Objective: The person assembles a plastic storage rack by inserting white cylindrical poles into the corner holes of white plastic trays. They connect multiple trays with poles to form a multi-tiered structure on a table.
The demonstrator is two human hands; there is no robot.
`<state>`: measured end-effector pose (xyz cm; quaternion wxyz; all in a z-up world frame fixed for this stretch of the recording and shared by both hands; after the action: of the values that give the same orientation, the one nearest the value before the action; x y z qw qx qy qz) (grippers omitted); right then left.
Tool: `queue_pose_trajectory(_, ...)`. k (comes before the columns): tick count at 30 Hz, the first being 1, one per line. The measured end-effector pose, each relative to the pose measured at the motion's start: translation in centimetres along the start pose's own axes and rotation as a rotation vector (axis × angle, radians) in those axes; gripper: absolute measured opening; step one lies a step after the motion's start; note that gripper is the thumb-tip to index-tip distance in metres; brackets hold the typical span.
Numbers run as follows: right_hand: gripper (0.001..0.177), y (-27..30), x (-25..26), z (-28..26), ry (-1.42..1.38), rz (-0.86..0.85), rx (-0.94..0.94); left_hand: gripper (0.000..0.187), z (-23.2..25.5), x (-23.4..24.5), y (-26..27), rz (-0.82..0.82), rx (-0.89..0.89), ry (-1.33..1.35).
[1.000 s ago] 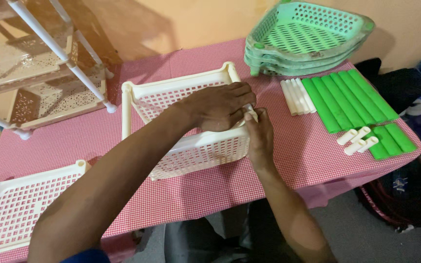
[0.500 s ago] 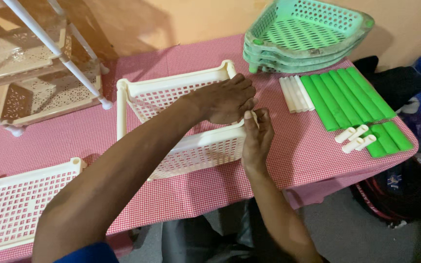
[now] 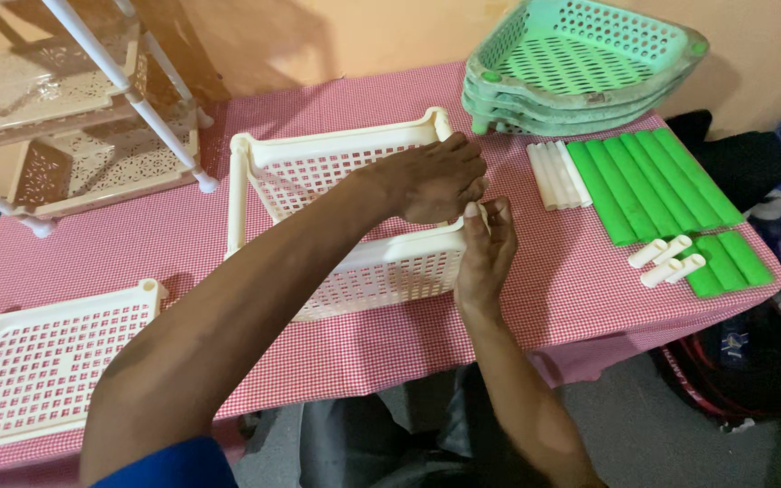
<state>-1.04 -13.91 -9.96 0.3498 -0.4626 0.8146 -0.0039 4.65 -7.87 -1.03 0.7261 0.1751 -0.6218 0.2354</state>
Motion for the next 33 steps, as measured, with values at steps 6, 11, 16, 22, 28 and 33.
queue_pose_trajectory(6, 0.026, -0.2, 0.0, 0.1, -0.024, -0.006, -0.015, 0.045, -0.4, -0.4, -0.2, -0.051, 0.066, -0.011)
queue_pose_trajectory(11, 0.025, 0.0, -0.3, -0.1, 0.016, -0.025, 0.007, 0.048, -0.6, -0.2, -0.2, 0.0, 0.047, -0.004)
queue_pose_trajectory(16, 0.028, 0.0, -0.3, -0.3, 0.045, -0.036, 0.04, 0.047, -1.3, -0.5, -0.7, 0.032, 0.016, -0.028)
queue_pose_trajectory(22, 0.029, 0.8, -0.6, -0.9, 0.14, -0.036, 0.121, 0.046, -3.1, -0.5, -0.2, -0.025, 0.058, -0.074)
queue_pose_trajectory(28, 0.031, 1.0, -1.2, -1.0, 0.229, -0.085, 0.066, 0.058, -1.8, 1.1, 0.2, 0.177, -0.001, -0.069)
queue_pose_trajectory(33, 0.039, 0.9, -1.1, -0.8, 0.239, -0.201, 0.049, 0.061, 1.1, 6.6, 4.7, 0.552, -0.097, -0.185)
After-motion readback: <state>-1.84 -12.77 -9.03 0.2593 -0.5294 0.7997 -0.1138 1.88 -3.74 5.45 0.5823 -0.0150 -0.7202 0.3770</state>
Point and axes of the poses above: each hand's wrist, its own y-axis away from the middle knuckle, its own x-axis out of the back of the hand, z = x × y, the point moved 9 cm from there along -y, towards the middle knuckle, and after that the axes turned 10 degrees about z, right-handed, at the moved point
